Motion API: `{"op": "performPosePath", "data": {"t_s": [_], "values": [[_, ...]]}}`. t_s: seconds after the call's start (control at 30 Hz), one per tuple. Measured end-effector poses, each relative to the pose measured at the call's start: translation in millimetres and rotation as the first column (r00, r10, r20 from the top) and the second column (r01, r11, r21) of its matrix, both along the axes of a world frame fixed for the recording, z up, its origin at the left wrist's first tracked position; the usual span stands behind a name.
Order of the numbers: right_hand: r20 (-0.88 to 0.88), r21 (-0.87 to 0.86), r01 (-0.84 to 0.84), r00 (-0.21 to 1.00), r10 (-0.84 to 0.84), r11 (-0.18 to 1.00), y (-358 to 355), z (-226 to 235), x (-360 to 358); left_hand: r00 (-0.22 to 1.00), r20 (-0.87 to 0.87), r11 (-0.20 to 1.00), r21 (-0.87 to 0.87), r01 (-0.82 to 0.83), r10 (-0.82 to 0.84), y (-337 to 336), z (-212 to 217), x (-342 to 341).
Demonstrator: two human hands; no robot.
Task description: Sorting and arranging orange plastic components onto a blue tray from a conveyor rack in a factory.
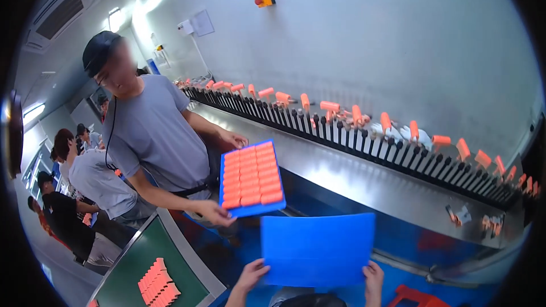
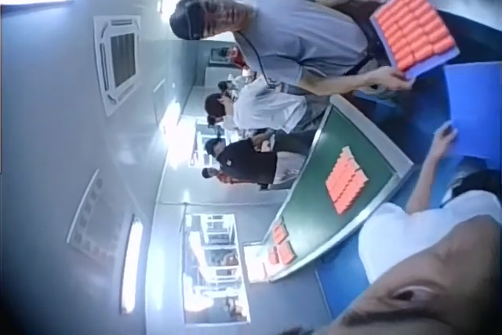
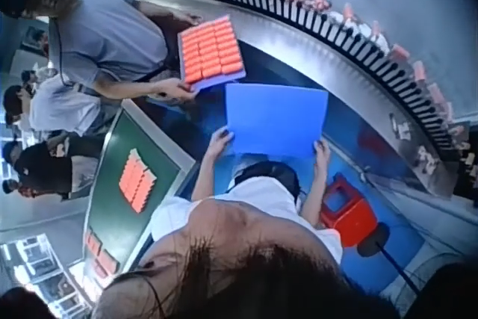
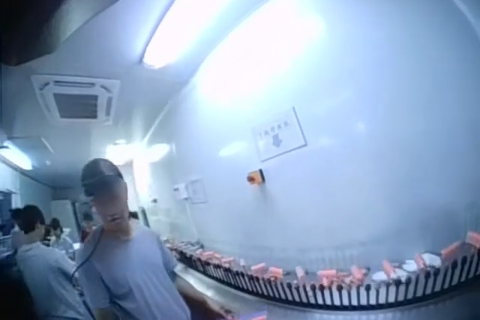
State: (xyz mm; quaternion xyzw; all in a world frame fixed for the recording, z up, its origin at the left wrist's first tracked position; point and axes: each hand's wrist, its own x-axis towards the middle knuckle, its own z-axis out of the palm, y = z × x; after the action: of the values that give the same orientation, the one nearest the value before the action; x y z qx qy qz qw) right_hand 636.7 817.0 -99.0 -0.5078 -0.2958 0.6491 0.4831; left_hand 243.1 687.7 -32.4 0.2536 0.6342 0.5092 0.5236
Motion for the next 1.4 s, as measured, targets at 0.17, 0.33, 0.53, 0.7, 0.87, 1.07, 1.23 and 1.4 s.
{"op": "performPosePath", "data": {"t_s": [0.17, 0.33, 0.53, 0.7, 0.87, 1.07, 1.23, 1.4], "values": [[0.128, 0.013, 0.157, 0.979, -0.158, 0.987, 35.5, -18.9, 72.8, 0.969, -0.112, 0.954, 0.181, 0.238, -0.22, 146.4, -57.9, 90.9], [0.192, -0.085, 0.305, 0.939, -0.285, 0.948, 67.8, -9.8, 117.1, 0.841, -0.467, 0.957, -0.037, 0.289, -0.272, 227.4, -81.0, 138.0], [0.456, -0.052, 0.408, 0.822, -0.342, 0.911, 86.2, -83.7, 160.3, 0.803, -0.526, 0.934, 0.044, 0.353, -0.279, 301.8, -90.7, 186.0], [0.209, 0.0, 0.666, 0.73, -0.651, 0.746, 234.9, -89.6, 74.6, 0.712, -0.684, 0.892, 0.211, 0.4, -0.157, 455.7, -91.4, 115.0], [0.283, -0.017, 0.639, 0.741, -0.609, 0.769, 275.4, -68.0, 31.3, 0.682, -0.7, 0.92, 0.093, 0.382, -0.212, 485.6, -92.2, 84.4], [0.188, 0.05, 0.619, 0.765, -0.616, 0.784, 298.6, -61.7, 37.2, 0.466, -0.824, 0.891, -0.1, 0.442, -0.324, 495.3, -68.7, 94.9], [0.876, 0.391, 0.335, 0.15, -0.458, 0.857, 291.7, -27.5, 63.1, 0.302, -0.925, 0.927, -0.115, 0.358, -0.231, 486.7, -26.0, 104.1], [0.675, 0.598, 0.138, 0.446, -0.588, 0.79, 346.2, 117.5, 72.8, 0.58, -0.78, 0.773, 0.213, 0.598, -0.234, 524.4, 65.7, 163.3]]}}
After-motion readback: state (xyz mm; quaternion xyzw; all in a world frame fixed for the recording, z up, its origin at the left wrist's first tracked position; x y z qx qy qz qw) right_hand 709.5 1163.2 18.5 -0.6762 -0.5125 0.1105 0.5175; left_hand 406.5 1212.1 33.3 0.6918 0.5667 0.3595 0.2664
